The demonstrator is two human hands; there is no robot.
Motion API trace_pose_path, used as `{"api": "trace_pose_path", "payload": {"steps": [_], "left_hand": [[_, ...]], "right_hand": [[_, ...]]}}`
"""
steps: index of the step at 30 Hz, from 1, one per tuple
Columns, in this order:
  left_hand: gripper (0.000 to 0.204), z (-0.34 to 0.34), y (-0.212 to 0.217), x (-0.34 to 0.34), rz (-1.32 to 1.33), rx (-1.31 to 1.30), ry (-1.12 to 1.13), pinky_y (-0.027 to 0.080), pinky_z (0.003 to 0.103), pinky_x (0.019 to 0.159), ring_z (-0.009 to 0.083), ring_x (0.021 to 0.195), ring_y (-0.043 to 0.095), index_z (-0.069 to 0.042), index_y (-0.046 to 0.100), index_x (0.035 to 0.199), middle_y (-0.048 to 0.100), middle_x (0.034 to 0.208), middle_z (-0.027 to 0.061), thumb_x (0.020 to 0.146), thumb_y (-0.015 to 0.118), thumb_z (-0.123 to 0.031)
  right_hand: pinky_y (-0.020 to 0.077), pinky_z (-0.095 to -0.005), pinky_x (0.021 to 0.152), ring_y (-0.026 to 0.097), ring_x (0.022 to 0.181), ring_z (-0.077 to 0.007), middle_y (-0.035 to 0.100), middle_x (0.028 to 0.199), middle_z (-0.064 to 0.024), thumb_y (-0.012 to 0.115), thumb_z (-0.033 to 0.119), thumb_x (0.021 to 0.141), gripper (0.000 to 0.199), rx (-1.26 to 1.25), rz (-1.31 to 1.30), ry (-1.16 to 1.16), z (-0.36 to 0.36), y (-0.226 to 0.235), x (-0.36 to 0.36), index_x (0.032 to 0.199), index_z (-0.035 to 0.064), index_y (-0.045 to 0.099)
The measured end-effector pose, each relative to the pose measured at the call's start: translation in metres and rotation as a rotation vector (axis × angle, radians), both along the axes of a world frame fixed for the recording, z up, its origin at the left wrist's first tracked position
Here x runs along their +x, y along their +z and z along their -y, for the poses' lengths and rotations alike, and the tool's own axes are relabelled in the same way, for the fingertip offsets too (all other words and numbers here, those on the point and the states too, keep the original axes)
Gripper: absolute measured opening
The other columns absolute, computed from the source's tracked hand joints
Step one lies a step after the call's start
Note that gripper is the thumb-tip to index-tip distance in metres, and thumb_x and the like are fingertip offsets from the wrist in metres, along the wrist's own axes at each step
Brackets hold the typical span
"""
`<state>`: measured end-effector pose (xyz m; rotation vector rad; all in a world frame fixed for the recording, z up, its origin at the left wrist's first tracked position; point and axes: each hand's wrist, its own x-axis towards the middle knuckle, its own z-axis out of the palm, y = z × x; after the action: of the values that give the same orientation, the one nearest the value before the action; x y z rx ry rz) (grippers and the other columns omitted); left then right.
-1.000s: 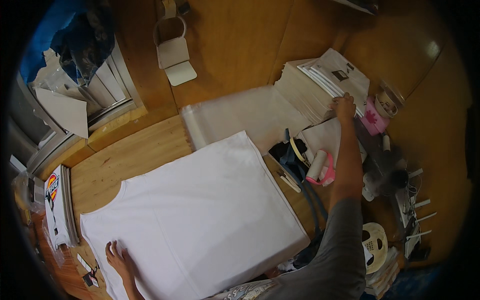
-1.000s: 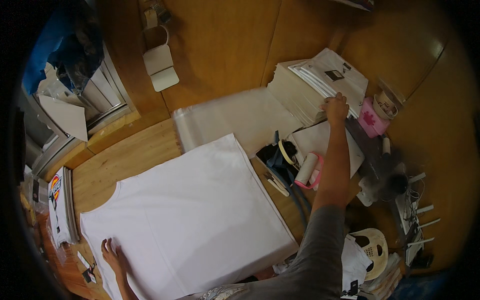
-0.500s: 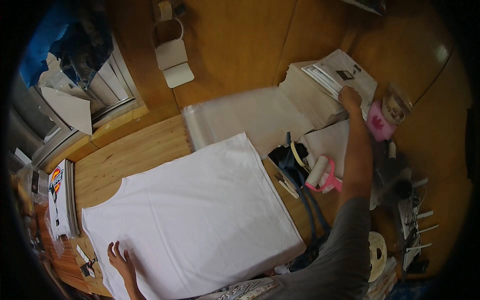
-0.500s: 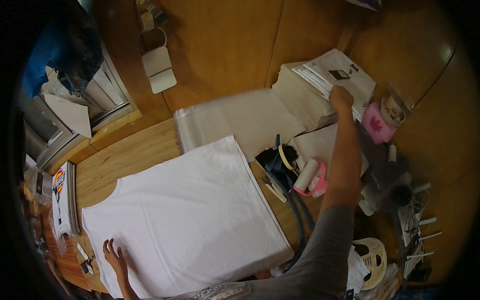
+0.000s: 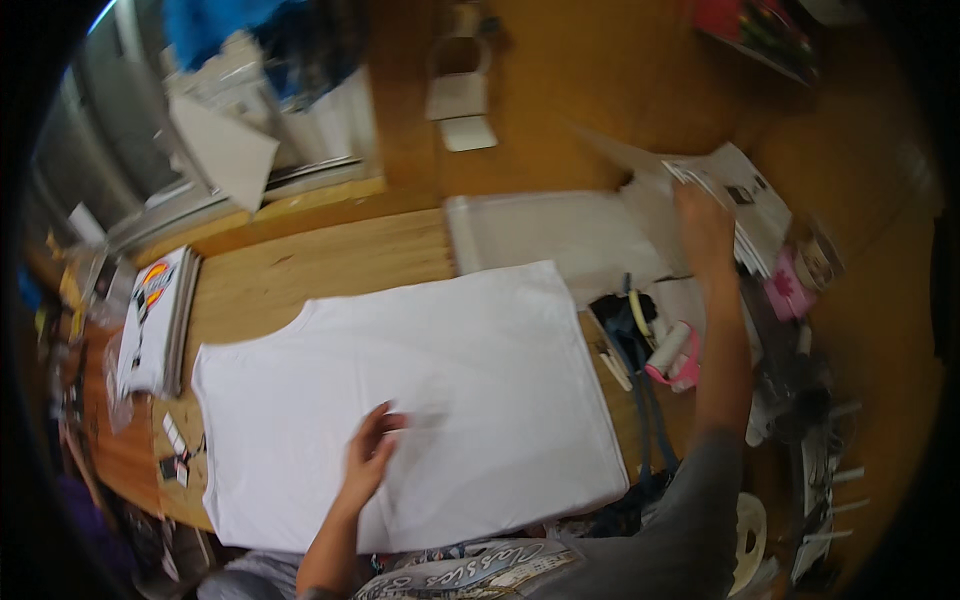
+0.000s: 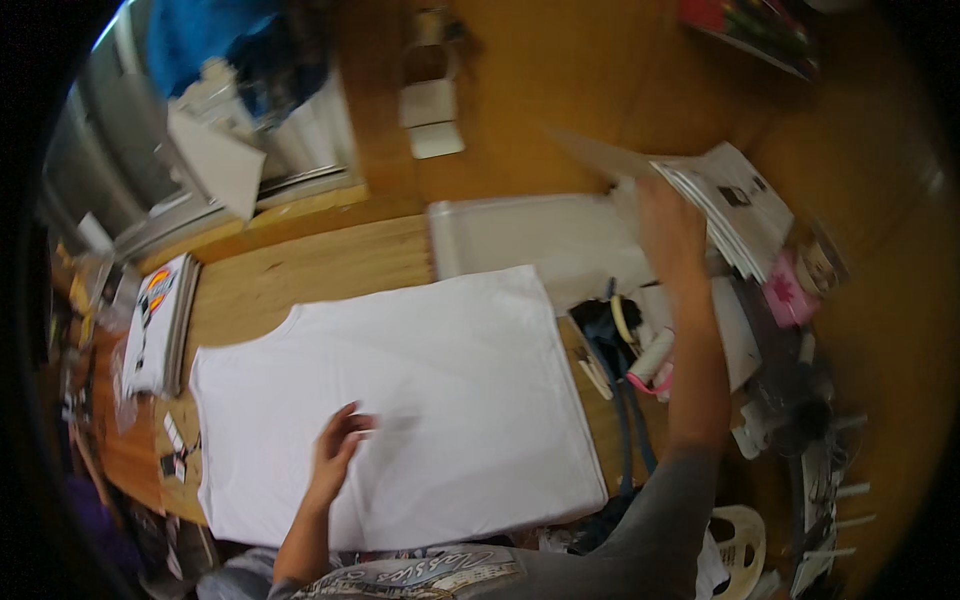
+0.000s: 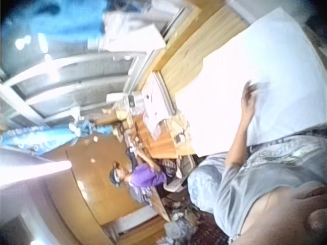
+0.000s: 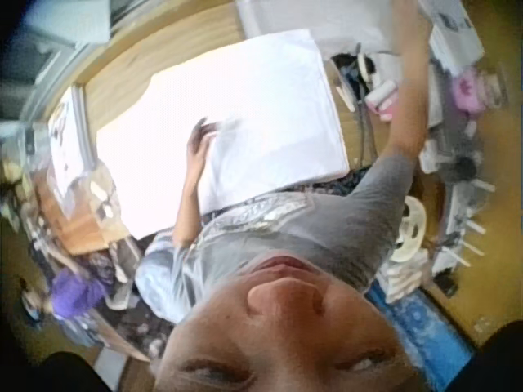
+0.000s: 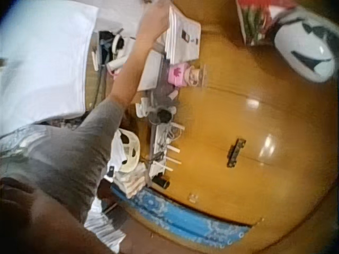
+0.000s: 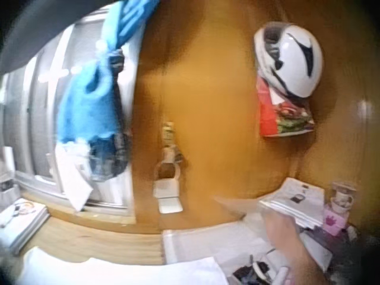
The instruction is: The person folds white t-shirts on a wooden table. They insert a cardboard piece into each shirt, fold the sleeves and body, and attach a tag to the folded garment.
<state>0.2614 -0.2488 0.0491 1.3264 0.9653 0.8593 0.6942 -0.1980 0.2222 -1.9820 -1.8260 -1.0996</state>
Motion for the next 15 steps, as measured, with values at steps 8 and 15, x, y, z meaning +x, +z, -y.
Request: {"api": "trace_pose_path", "payload": {"steps": [8, 15], "left_hand": [[0.071, 0.027, 0.023, 0.050, 0.669, -0.452, -0.084, 0.037, 0.034, 0.089, 0.0191, 0.109, 0.042, -0.010, 0.010, 0.133, 0.039, 0.123, 0.0099, 0.080, 0.056, -0.019], [0.068, 0.021, 0.020, -0.116, 0.594, -0.245, -0.104, 0.031, 0.029, 0.093, 0.0150, 0.111, 0.039, -0.004, 0.024, 0.128, 0.041, 0.122, 0.0076, 0.073, 0.064, -0.012]], "right_hand": [[0.0422, -0.0308, 0.056, 0.053, 0.060, -0.0183, 0.050, 0.065, -0.0051, 0.054, 0.011, 0.071, 0.018, -0.748, -0.223, 0.929, 0.126, -0.049, -0.251, 0.086, 0.0017, 0.058], [0.0423, -0.0290, 0.077, 0.052, 0.094, -0.0240, 0.052, 0.108, -0.0155, 0.048, 0.017, 0.085, 0.032, -0.444, -1.144, 0.289, 0.060, -0.154, -0.183, 0.112, -0.0011, 0.046]]}}
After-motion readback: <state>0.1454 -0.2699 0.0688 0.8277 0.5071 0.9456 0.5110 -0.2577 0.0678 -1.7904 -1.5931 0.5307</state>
